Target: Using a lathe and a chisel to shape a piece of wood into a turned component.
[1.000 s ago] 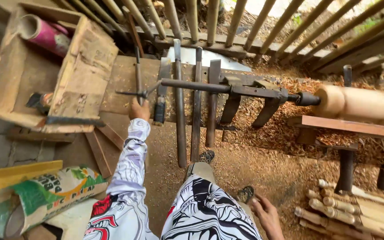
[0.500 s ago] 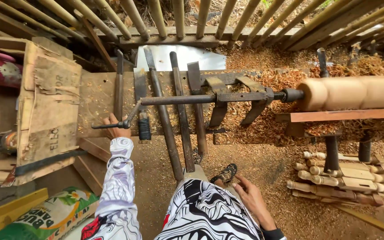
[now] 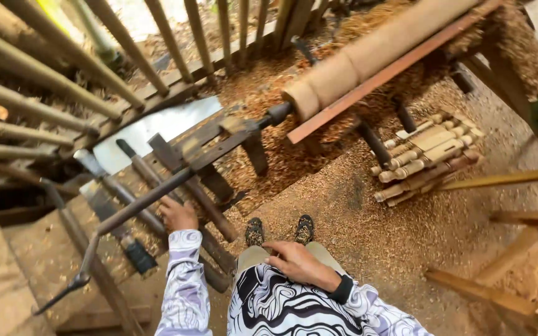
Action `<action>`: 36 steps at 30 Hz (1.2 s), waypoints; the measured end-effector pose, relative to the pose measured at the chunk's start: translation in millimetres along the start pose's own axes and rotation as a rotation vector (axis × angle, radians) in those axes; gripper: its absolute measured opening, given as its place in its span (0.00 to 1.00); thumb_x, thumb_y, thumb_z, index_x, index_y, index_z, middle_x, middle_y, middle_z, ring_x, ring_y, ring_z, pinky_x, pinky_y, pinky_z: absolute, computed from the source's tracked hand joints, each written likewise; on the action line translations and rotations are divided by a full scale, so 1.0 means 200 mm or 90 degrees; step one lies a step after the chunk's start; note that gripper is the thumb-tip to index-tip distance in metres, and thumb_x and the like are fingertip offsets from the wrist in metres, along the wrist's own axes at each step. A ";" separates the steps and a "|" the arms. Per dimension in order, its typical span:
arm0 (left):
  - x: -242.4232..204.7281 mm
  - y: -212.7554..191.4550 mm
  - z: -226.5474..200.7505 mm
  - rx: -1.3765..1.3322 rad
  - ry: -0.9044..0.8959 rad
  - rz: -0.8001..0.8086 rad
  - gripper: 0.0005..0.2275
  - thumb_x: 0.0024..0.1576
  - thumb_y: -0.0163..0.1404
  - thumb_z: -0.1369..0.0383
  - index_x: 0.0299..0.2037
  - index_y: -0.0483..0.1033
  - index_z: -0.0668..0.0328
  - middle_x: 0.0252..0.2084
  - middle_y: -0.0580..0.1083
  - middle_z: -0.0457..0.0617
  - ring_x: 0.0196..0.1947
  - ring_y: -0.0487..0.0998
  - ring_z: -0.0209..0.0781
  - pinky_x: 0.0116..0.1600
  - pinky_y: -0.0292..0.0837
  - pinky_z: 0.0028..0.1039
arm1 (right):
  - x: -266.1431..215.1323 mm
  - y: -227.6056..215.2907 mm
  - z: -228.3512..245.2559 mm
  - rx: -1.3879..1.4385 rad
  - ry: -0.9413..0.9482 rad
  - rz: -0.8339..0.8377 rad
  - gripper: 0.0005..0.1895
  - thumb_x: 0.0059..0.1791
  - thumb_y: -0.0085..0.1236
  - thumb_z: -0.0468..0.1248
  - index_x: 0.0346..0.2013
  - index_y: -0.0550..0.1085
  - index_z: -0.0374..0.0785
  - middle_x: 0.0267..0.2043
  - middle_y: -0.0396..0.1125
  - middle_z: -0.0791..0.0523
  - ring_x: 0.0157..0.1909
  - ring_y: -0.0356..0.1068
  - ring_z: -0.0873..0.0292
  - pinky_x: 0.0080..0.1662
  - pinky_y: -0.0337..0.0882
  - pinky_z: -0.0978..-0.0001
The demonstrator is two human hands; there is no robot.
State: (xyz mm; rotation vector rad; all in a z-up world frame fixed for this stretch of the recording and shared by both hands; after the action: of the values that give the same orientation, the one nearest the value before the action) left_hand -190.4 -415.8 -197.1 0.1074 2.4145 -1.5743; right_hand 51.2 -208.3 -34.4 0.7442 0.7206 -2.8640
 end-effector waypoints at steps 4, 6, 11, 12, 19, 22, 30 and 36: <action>0.01 -0.06 0.10 -0.144 0.009 -0.008 0.39 0.58 0.56 0.65 0.77 0.46 0.66 0.63 0.66 0.77 0.58 0.71 0.76 0.60 0.67 0.57 | -0.04 -0.05 0.01 0.023 -0.009 -0.052 0.25 0.52 0.55 0.46 0.60 0.73 0.37 0.45 0.76 0.46 0.46 0.77 0.51 0.50 0.75 0.59; -0.03 -0.13 0.16 -0.298 0.095 -0.077 0.37 0.61 0.55 0.67 0.76 0.46 0.66 0.64 0.67 0.75 0.61 0.72 0.73 0.66 0.67 0.53 | -0.04 -0.03 0.01 0.102 -0.031 -0.019 0.27 0.54 0.53 0.52 0.61 0.73 0.38 0.41 0.76 0.46 0.44 0.78 0.52 0.48 0.78 0.57; -0.32 -0.21 -0.01 -0.585 0.011 -0.023 0.24 0.66 0.55 0.74 0.66 0.56 0.75 0.58 0.67 0.71 0.53 0.72 0.64 0.53 0.68 0.51 | 0.00 -0.13 0.12 -0.016 -0.125 0.026 0.38 0.52 0.56 0.59 0.68 0.65 0.37 0.44 0.70 0.45 0.42 0.72 0.49 0.41 0.74 0.52; -0.47 -0.24 -0.11 -0.803 -0.100 0.097 0.18 0.67 0.52 0.73 0.63 0.62 0.72 0.50 0.70 0.62 0.44 0.74 0.55 0.43 0.73 0.46 | -0.01 -0.16 0.13 -0.117 -0.133 0.024 0.42 0.48 0.58 0.61 0.66 0.65 0.36 0.37 0.69 0.45 0.36 0.71 0.48 0.34 0.71 0.50; -0.96 0.14 -0.33 -1.106 -0.175 0.284 0.16 0.72 0.45 0.60 0.57 0.61 0.68 0.45 0.71 0.54 0.46 0.74 0.49 0.56 0.71 0.50 | -0.41 -0.57 -0.57 -0.145 -0.043 0.055 0.26 0.41 0.63 0.47 0.51 0.74 0.42 0.37 0.74 0.52 0.38 0.74 0.52 0.40 0.73 0.55; -1.07 0.05 -0.69 -1.157 -0.252 0.172 0.20 0.71 0.35 0.49 0.54 0.60 0.62 0.44 0.71 0.56 0.49 0.74 0.57 0.65 0.67 0.55 | -0.72 -0.72 -0.94 -0.041 0.071 0.051 0.29 0.43 0.68 0.54 0.52 0.72 0.46 0.37 0.76 0.54 0.37 0.77 0.55 0.40 0.76 0.60; -1.04 0.12 -1.96 -1.138 -0.067 0.494 0.23 0.69 0.31 0.48 0.48 0.62 0.64 0.37 0.74 0.53 0.34 0.78 0.50 0.44 0.79 0.46 | -1.10 -0.53 -1.49 0.254 0.141 -0.084 0.32 0.44 0.69 0.50 0.56 0.71 0.37 0.37 0.76 0.55 0.37 0.78 0.59 0.39 0.81 0.61; -0.92 0.36 -2.30 -1.037 -0.045 0.568 0.24 0.67 0.38 0.46 0.59 0.64 0.61 0.28 0.68 0.47 0.21 0.70 0.37 0.26 0.72 0.32 | -1.04 -0.48 -1.32 0.565 0.235 -0.176 0.31 0.50 0.55 0.47 0.66 0.65 0.40 0.33 0.73 0.54 0.30 0.72 0.60 0.32 0.73 0.65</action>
State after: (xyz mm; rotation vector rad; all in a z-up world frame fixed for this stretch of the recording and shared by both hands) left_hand -78.4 46.0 -39.9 0.6119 2.2400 0.8010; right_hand 329.0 -5.9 -96.2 1.3663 -0.5614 -3.2845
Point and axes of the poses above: each hand's wrist, its own x-axis towards the middle knuckle, its own y-axis out of the palm, z = x × y, the point moved 6 cm from there along x, towards the middle knuckle
